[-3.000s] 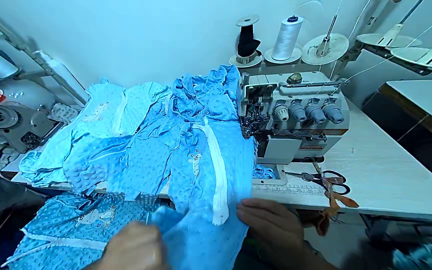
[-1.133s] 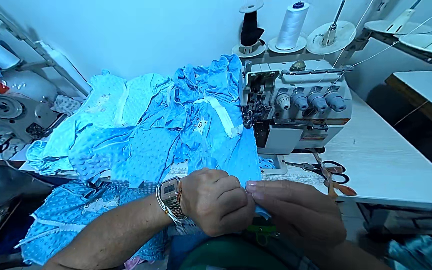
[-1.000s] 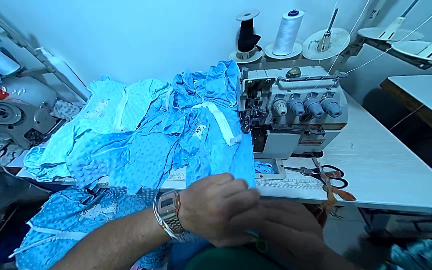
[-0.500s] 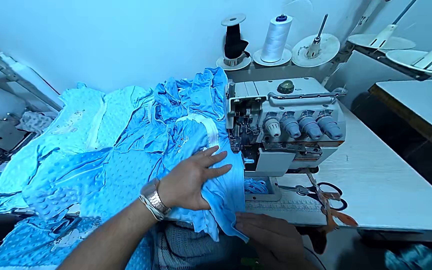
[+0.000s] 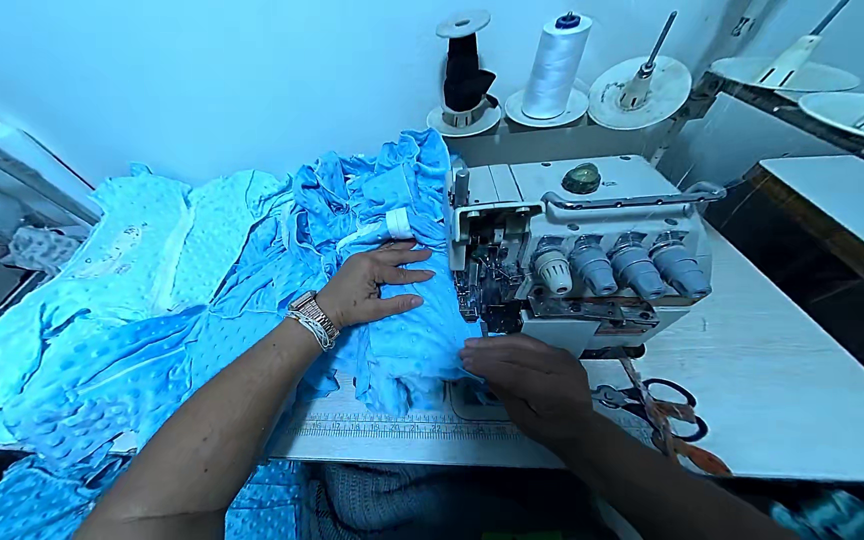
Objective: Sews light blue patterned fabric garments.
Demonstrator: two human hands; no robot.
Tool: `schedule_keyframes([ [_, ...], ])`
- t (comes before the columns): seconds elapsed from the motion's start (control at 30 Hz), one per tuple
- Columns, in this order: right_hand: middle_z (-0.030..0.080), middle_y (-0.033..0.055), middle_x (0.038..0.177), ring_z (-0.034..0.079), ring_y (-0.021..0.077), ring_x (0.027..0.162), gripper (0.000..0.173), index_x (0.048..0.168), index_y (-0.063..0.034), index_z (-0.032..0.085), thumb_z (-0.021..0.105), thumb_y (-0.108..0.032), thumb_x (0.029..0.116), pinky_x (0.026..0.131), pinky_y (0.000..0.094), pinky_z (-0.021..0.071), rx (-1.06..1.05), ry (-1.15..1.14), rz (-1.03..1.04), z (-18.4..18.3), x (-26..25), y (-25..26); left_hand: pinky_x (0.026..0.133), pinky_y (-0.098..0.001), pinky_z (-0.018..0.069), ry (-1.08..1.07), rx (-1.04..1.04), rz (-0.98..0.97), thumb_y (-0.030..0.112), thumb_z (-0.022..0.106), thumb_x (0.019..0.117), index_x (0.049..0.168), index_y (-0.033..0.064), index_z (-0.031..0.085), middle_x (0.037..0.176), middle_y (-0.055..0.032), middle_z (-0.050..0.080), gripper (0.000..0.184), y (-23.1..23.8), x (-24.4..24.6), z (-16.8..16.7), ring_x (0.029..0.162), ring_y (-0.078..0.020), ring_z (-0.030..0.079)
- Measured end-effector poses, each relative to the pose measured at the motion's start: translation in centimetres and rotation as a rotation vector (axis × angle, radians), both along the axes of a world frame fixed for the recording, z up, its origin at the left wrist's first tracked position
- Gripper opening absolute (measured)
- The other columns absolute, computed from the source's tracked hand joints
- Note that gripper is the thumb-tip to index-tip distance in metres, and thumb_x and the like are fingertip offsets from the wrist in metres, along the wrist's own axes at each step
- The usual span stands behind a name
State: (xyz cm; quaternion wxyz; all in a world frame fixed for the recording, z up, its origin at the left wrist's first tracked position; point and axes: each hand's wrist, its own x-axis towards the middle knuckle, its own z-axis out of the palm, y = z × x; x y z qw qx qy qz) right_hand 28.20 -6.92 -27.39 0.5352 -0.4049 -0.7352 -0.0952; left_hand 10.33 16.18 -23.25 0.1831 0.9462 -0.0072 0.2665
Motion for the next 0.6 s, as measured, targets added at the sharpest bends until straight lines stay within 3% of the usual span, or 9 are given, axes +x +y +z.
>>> schedule_keyframes([
  [0.17,0.074,0.0066,0.102,0.068,0.0190,0.106,0.018,0.098,-0.0074,0.077,0.059,-0.011,0.0971,0.091,0.0283,0.0557,-0.066,-0.197,-0.198,1.0,0.1,0.1,0.115,-0.0468,0.0416,0.007,0.071,0.018,0.039,0.054,0.0990,0.120,0.0035,0.076,0.136,-0.0204,0.065,0.047,2.2,0.8,0.0,0.136,-0.0363,0.056],
  [0.27,0.075,0.0104,0.104,0.069,0.0243,0.103,0.025,0.102,-0.0033,0.078,0.056,-0.015,0.0969,0.086,0.0311,0.0563,-0.050,-0.278,-0.370,0.9,-1.0,-0.2,0.117,-0.0505,0.0384,0.017,0.100,0.041,0.040,0.051,0.0997,0.122,0.0041,0.075,0.139,-0.0219,0.063,0.049,3.1,0.9,0.0,0.138,-0.0397,0.053],
  [0.4,0.074,0.0133,0.104,0.069,0.0284,0.100,0.031,0.105,-0.0001,0.076,0.054,-0.020,0.0988,0.083,0.0361,0.0556,-0.018,-0.295,-0.466,0.3,-1.6,0.2,0.114,-0.0654,0.0321,0.051,0.106,0.111,0.043,0.049,0.1005,0.126,0.0081,0.074,0.144,-0.0200,0.060,0.050,3.7,0.6,-0.1,0.140,-0.0401,0.051],
  [0.47,0.074,0.0136,0.105,0.069,0.0290,0.101,0.032,0.106,-0.0005,0.076,0.052,-0.021,0.0995,0.082,0.0379,0.0556,-0.011,-0.283,-0.481,0.0,-1.7,0.2,0.110,-0.0722,0.0296,0.084,0.102,0.183,0.040,0.047,0.1008,0.130,0.0095,0.073,0.145,-0.0203,0.059,0.049,3.2,0.2,0.0,0.139,-0.0421,0.051],
  [0.53,0.074,0.0138,0.111,0.069,0.0293,0.105,0.033,0.109,-0.0014,0.075,0.051,-0.022,0.1003,0.085,0.0391,0.0554,-0.025,-0.264,-0.490,-0.3,-1.8,0.0,0.110,-0.0738,0.0278,0.209,0.120,0.340,0.037,0.040,0.1048,0.140,0.0146,0.065,0.147,-0.0203,0.056,0.049,1.4,-0.4,0.7,0.138,-0.0416,0.051],
  [0.6,0.073,0.0136,0.117,0.068,0.0290,0.110,0.035,0.113,-0.0030,0.075,0.051,-0.026,0.1012,0.091,0.0401,0.0545,-0.048,-0.218,-0.492,-0.8,-1.8,-0.6,0.109,-0.0730,0.0320,0.357,0.121,0.512,0.033,0.032,0.1090,0.150,0.0120,0.055,0.132,-0.0251,0.063,0.051,-2.0,-1.3,1.8,0.125,-0.0445,0.059],
])
